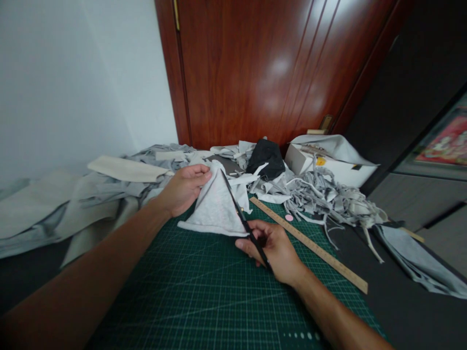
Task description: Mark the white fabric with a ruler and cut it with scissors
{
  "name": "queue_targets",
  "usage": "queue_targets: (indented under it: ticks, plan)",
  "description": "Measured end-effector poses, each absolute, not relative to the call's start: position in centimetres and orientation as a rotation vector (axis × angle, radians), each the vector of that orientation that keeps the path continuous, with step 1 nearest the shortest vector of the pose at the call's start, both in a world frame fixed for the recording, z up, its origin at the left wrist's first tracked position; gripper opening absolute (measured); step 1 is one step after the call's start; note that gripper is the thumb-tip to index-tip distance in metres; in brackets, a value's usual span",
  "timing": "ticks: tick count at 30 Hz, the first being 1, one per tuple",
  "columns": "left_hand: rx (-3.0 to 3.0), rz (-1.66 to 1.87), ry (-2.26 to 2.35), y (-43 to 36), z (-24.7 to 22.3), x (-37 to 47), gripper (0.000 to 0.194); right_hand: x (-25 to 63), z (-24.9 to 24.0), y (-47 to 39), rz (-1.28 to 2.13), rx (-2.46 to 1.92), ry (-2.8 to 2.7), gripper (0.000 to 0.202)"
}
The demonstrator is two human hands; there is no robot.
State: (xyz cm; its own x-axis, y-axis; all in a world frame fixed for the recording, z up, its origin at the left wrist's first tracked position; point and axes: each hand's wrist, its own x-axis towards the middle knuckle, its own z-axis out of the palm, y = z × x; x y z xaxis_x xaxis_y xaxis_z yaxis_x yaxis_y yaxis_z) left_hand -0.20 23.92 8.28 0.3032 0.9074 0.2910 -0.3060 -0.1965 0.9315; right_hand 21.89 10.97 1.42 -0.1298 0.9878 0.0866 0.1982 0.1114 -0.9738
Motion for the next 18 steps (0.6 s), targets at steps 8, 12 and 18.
queue_targets:
  ticks: [8,12,18]
  plan:
    - [1.217,1.252,0.55,23.0,8.6,0.7,0.042,22.1,0.8,11.1,1.088,-1.222,-1.553,0.053]
    - [1.203,1.303,0.521,23.2,8.7,0.2,0.031,22.1,0.9,11.1,1.09,-1.223,-1.55,0.053]
    - [1.205,1.239,0.485,23.8,8.6,-0.5,0.021,22.0,1.2,11.0,1.092,-1.235,-1.533,0.052]
